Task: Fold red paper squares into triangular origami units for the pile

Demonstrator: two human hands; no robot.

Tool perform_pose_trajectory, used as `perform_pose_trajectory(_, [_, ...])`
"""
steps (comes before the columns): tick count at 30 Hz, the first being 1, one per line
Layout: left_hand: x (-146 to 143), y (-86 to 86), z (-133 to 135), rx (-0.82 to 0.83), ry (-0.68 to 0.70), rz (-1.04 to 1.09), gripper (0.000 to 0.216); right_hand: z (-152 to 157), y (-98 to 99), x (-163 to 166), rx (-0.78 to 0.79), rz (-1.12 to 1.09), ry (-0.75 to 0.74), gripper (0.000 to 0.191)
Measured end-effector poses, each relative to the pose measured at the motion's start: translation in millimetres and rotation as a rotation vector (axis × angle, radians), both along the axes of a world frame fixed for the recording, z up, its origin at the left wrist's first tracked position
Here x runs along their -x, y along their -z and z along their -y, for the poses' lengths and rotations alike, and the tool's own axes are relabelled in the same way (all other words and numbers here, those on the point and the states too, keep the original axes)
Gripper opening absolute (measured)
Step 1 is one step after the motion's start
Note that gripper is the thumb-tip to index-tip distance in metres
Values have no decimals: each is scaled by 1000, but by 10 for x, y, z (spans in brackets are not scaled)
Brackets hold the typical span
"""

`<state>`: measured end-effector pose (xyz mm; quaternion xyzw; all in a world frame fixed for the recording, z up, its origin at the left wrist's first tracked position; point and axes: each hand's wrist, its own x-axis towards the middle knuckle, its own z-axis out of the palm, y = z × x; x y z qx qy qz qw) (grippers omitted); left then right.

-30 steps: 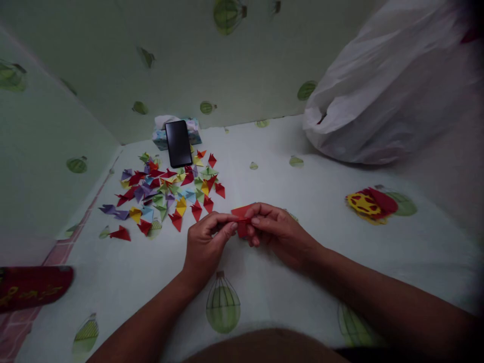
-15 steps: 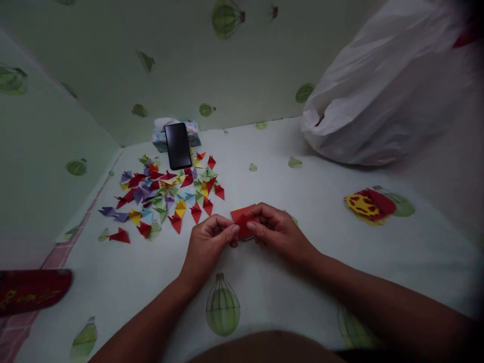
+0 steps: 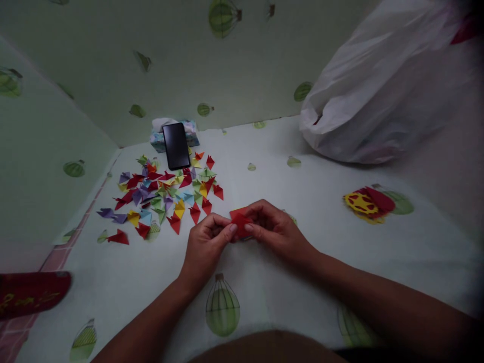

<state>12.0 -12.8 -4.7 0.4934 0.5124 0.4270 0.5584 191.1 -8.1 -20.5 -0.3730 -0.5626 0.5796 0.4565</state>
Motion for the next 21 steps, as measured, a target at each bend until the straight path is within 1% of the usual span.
perform_pose_trajectory(2, [0, 2, 3, -10, 15, 2, 17, -6, 2, -2, -65, 49, 23, 9])
perform_pose_trajectory(4, [-5, 4, 3, -10, 25, 2, 17, -12, 2, -5, -101, 73, 55, 9])
perform_pose_trajectory(7, [-20, 8, 0, -22, 13, 18, 16, -11, 0, -9, -75, 55, 49, 11])
perform_pose_trajectory(11, [-27, 21, 4, -71, -5, 55, 21, 6, -9, -15, -91, 117, 48, 12])
perform_pose_trajectory(15, [-5, 35, 16, -104, 23, -60, 12, 21, -17, -16, -116, 144, 45, 11])
perform_pose_trajectory(19, [4, 31, 19, -205, 26, -124, 9, 33, -27, -13, -243, 200, 65, 14])
perform_pose_trajectory(21, [0, 24, 21, -248, 9, -133, 9, 38, -32, -11, -277, 219, 77, 14])
